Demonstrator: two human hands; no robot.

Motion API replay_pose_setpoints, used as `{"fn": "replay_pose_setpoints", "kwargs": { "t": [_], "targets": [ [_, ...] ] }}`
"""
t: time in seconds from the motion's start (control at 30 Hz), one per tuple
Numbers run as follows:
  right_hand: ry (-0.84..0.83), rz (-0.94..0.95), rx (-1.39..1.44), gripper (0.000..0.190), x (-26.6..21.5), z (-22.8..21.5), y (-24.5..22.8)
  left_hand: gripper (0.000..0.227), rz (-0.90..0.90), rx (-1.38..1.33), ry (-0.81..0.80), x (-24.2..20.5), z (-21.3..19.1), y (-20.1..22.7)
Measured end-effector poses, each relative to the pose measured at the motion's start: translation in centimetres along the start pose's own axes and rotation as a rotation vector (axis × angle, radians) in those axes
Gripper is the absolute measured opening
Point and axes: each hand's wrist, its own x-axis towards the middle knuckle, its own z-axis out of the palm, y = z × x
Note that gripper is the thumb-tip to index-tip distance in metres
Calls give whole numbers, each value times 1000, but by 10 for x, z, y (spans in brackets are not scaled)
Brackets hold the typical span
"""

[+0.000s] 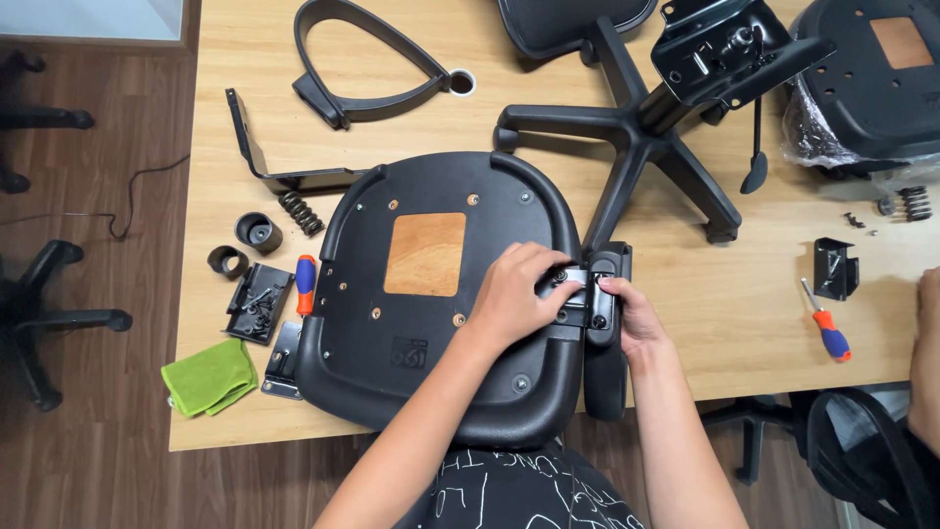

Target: The person attaches a metal seat mechanism plate to the underside of an office chair seat. They align the plate against the seat, insert screws by hand, then use a screwdriver to drive the screws in, steadying the seat with the other hand.

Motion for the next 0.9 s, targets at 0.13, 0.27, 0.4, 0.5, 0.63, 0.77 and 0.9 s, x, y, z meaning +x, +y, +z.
{"fn": "replay_pose_setpoints", "kwargs": {
  "t": [0.13,0.27,0.4,0.5,0.63,0.77,0.9],
  "targets": [
    [20,1,-2,37,-4,9,-2,28,-33,141,91,-4,12,-8],
    [13,7,-10,40,-7,17,-2,21,-51,109,95,-10,22,-22],
    [50,-7,-15,38,-2,6,0,26,-47,106,3,-11,20,-24],
    [35,-22,3,36,5,-12,3,31,66,67,16,-5,9,-6],
    [24,-28,-8,35,3,-7,2,32,27,89,134,-3,14,-4],
    [30,-5,-19,38,-5,12,-1,23,-60,63,83,-8,26,-22],
    [22,-10,-1,38,-2,5,1,24,-44,45,39,-7,20,-21]
  ]
}}
